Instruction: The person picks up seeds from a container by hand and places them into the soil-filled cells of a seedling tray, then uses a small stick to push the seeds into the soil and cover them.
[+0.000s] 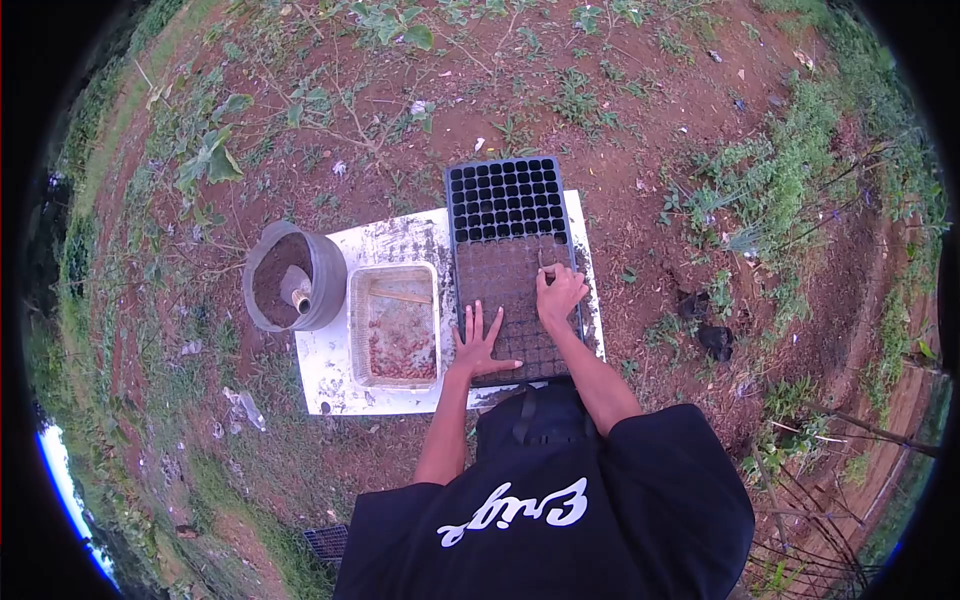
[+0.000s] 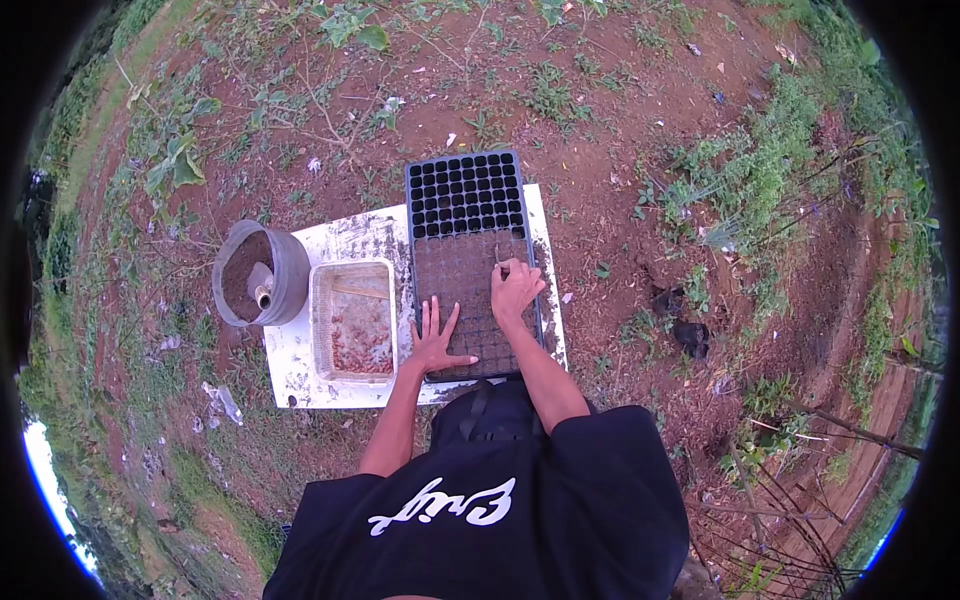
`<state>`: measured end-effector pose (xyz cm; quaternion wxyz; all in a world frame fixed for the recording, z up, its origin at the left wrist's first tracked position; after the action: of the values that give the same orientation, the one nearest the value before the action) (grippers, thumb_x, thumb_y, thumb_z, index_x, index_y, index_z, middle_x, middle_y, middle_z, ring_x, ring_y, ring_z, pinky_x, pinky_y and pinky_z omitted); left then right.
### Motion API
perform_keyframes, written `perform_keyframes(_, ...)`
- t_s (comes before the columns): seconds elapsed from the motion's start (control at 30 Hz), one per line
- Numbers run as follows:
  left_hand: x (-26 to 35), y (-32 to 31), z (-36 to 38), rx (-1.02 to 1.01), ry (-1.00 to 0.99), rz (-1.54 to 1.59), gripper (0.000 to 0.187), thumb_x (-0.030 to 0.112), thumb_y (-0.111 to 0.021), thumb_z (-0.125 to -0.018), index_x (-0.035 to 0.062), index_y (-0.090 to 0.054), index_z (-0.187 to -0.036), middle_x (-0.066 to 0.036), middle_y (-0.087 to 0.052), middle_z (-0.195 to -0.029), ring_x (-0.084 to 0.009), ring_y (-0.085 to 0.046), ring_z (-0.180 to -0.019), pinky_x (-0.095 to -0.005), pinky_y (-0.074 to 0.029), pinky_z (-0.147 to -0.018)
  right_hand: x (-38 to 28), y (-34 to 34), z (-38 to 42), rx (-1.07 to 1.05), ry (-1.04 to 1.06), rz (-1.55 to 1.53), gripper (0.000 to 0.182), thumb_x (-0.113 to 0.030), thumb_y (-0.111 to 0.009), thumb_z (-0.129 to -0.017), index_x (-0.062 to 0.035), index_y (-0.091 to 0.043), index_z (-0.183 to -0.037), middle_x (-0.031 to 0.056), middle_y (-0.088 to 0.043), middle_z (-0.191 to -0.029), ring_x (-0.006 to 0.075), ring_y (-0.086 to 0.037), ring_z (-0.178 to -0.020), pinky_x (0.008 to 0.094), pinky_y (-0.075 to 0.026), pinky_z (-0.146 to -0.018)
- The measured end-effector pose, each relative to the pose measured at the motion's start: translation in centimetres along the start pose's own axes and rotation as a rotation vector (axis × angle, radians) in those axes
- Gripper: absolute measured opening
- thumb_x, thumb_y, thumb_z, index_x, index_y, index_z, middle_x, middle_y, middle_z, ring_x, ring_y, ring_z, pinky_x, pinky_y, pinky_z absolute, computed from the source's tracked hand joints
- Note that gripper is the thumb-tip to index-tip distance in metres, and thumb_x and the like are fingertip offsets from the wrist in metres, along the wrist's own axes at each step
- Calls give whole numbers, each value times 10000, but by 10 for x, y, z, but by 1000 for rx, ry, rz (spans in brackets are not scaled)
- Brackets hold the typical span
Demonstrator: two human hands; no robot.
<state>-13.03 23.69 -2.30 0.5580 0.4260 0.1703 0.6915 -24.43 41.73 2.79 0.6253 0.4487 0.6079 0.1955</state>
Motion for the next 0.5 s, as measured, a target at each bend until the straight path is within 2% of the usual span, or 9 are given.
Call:
perform_keyframes(0.07,0,0,0,1,-1,0,1335,865,-642,-558,286,16,-1565,-208,238,-1575,-382,219,-1455,-688,31,-1103,5,0,1,37,-38,-14,108,-202,-737,-774,-146,-661,-824,20,-635,-873,245,-509,-968,418,-328,-865)
perform_keyframes(0.17,0,0,-1,-3,-3,1,1336,864,-643,-558,286,18,-1565,-208,240,-1574,-382,224,-1453,-688,29,-1103,-7,-4,2,31,71,-33,108,-202,-736,-776,-143,-661,-826,25,-636,-876,252,-509,-968,423,-330,-872)
perform_keyframes(0.23,-2,-3,-2,-7,1,4,1337,862,-645,-558,285,18,-1565,-208,241,-1574,-382,227,-1452,-687,28,-1103,-17,-14,2,-70,167,-58,107,-202,-735,-779,-140,-662,-828,28,-636,-881,259,-509,-977,432,-331,-875)
perform_keyframes(0.3,-1,-1,-1,36,-9,8,1346,875,-641,-532,299,3,-1564,-186,219,-1587,-369,210,-1461,-712,8,-1093,-18,-17,-2,-79,124,-49,110,-208,-734,-779,-140,-664,-827,30,-637,-888,260,-509,-981,437,-331,-879)
perform_keyframes(0.5,0,0,0,-13,8,12,1342,865,-646,-553,287,20,-1565,-203,244,-1574,-374,234,-1452,-688,31,-1102,5,-6,-10,10,-119,-4,126,-242,-727,-800,-141,-662,-837,27,-646,-887,258,-503,-986,440,-325,-888)
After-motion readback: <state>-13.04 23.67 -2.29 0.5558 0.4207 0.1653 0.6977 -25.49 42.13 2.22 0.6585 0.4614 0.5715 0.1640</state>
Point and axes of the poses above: each hand's wrist, its own z-axis away from the middle knuckle, its own y-axis out of the back of the hand, x = y × z, the point moved 8 cm from there along -z, towards the middle knuckle
